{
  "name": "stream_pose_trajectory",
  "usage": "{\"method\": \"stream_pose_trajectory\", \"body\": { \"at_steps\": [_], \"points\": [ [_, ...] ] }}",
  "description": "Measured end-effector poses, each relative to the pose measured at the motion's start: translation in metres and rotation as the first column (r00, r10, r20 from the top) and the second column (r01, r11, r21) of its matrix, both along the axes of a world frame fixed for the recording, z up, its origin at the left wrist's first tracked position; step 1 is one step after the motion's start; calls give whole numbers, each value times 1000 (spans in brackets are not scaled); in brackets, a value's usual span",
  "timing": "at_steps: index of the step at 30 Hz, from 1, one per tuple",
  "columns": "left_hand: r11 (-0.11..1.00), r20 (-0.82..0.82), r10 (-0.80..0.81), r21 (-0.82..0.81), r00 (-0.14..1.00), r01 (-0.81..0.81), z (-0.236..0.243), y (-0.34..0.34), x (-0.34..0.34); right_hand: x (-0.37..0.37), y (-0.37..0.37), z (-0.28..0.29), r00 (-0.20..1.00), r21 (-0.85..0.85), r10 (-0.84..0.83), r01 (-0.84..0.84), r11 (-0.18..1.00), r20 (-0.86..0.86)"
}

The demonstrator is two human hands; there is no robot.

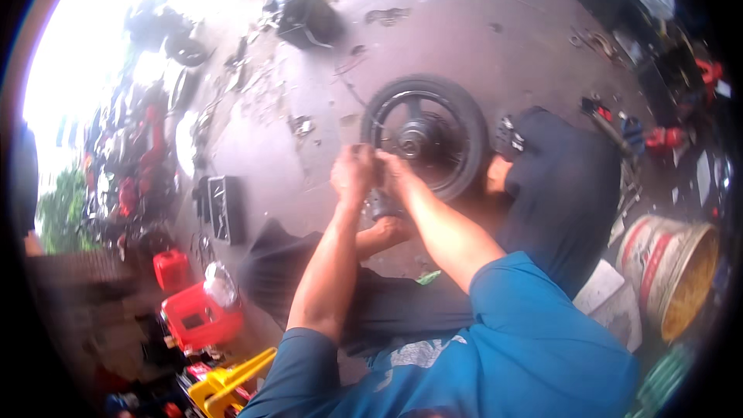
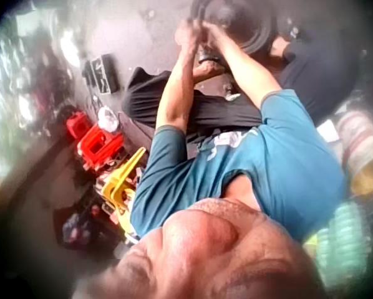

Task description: The person removes screws from an electric scooter wheel motor using a power tool, pulls the motor core out of the wheel rim, and disassembles the motor core by hand.

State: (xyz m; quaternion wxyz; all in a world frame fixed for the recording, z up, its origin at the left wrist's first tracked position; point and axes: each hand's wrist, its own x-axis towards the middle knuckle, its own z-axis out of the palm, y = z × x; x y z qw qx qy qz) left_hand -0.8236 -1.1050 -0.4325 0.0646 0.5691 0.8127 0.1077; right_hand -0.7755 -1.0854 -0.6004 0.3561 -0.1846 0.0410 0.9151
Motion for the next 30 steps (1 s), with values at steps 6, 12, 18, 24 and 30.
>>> {"method": "stream_pose_trajectory", "body": {
  "at_steps": [6, 12, 18, 24, 30],
  "points": [
    [807, 786, 532, -358, 315, -469, -52, -2, -54, -9, -6, 22, 999, -122, 8, -13, 992, -36],
    [942, -33, -334, -13, 942, 334, 7, -16, -41, -6, -8, 30, 987, -183, -5, 35, 983, 160],
    [929, 722, 341, -161, 601, -333, -13, -4, -30, -9, -18, 43, 999, -160, 29, -23, 987, 33],
    [982, -173, -164, 67, 971, 178, 0, -11, -17, 0, -24, 59, 999, -139, -38, 42, 989, 36],
    [769, -127, -627, 52, 768, 637, 40, -10, -28, 6, -16, 83, 985, -94, 22, -5, 996, 174]
  ]
}}
